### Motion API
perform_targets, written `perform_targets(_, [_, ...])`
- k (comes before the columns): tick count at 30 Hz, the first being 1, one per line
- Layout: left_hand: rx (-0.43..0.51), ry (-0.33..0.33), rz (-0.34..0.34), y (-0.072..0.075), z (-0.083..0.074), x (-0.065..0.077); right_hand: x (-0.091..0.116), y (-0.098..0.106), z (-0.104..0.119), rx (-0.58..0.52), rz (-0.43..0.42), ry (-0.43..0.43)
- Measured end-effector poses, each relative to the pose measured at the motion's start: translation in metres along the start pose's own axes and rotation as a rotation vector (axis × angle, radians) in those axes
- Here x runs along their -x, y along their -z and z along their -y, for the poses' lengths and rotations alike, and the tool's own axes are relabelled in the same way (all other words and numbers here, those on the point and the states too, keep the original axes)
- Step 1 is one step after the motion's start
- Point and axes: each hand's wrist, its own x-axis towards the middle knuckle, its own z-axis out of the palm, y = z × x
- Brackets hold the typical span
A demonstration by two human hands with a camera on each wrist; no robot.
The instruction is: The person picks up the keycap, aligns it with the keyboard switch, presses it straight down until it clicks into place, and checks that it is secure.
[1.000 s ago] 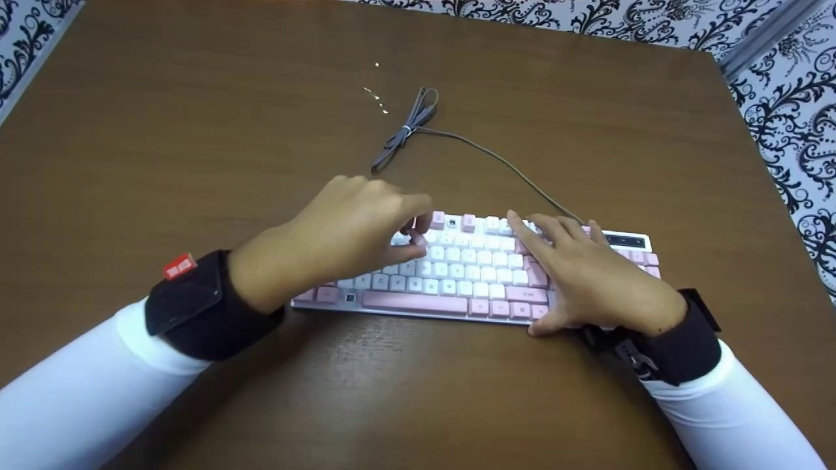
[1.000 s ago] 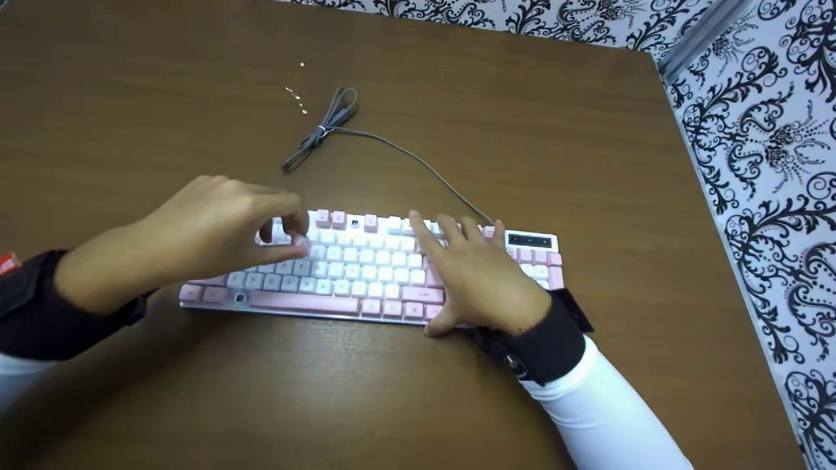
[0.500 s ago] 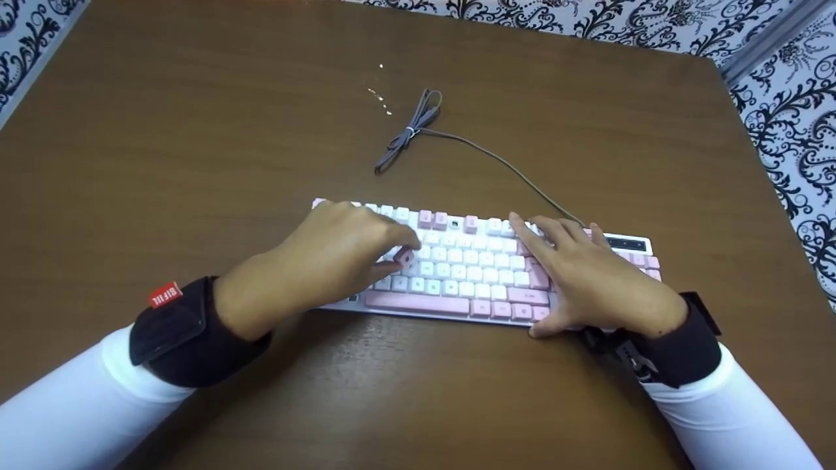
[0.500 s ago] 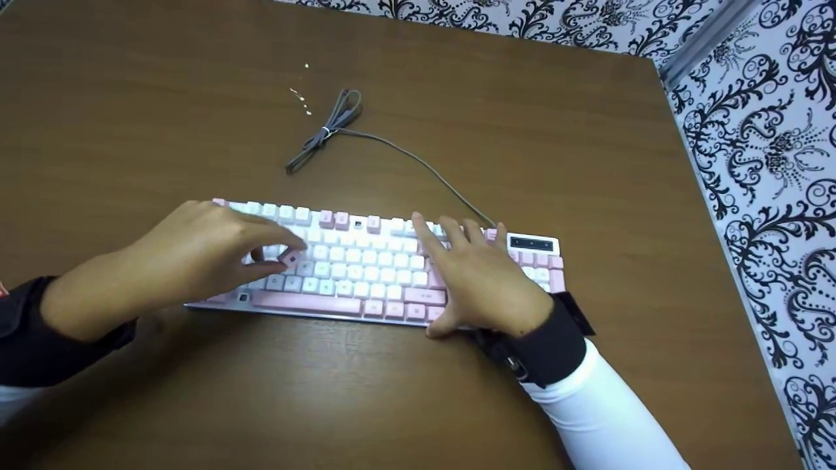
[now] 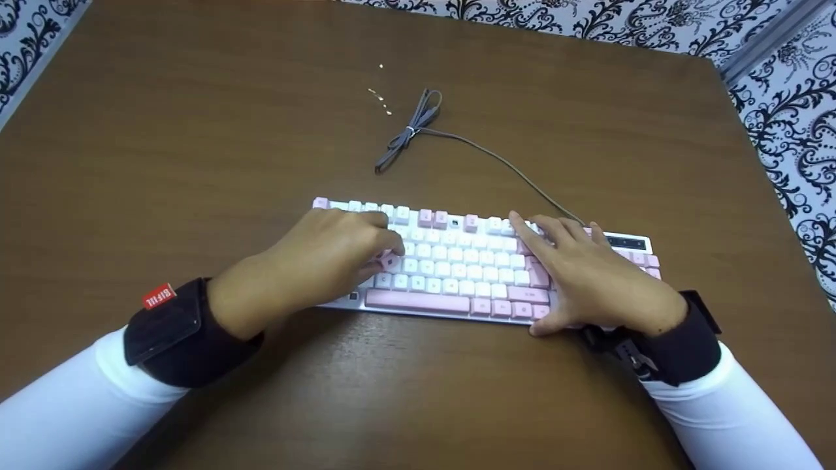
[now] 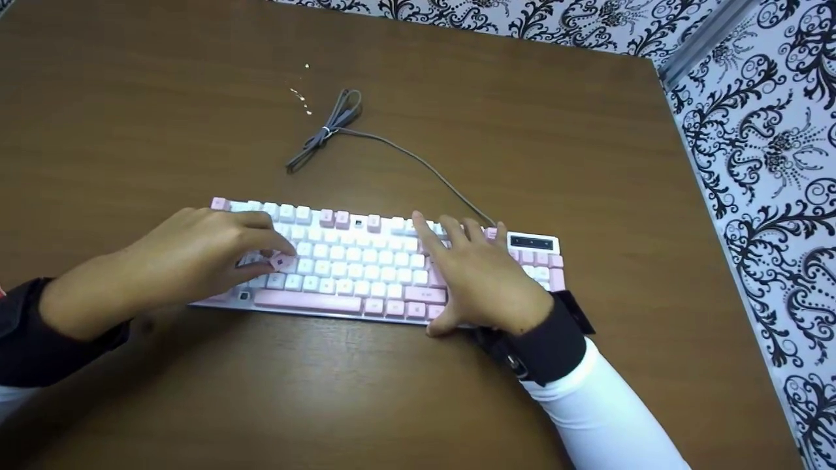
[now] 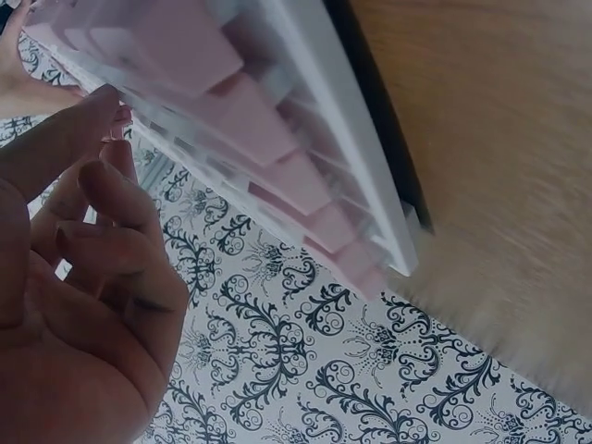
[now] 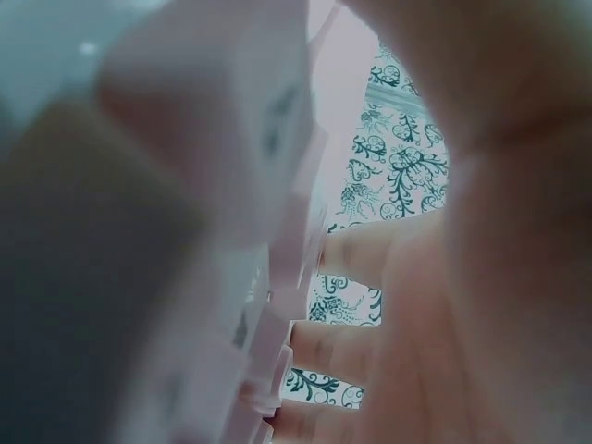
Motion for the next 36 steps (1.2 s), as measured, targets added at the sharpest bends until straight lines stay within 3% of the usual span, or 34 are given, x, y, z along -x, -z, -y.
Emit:
perform_targets(8, [-0.019, -0.037, -0.024, -0.001, -0.002, 0.002, -0.001, 0.0, 0.0, -0.007, 0.006, -0.002])
perform_targets(19, [-0.057, -0.005, -0.047, -0.004, -0.006, 0.002, 0.001, -0.002, 0.002, -0.011, 0.014, -0.008])
perform_targets(28, [-0.091, 0.048, -0.095, 0.002, -0.007, 0.022, 0.001, -0.001, 0.0, -0.007, 0.006, 0.0])
perform_targets(36, [-0.128, -0.001, -0.139, -0.002, -0.013, 0.037, 0.0, 0.0, -0.001, 0.01, 0.0, 0.012])
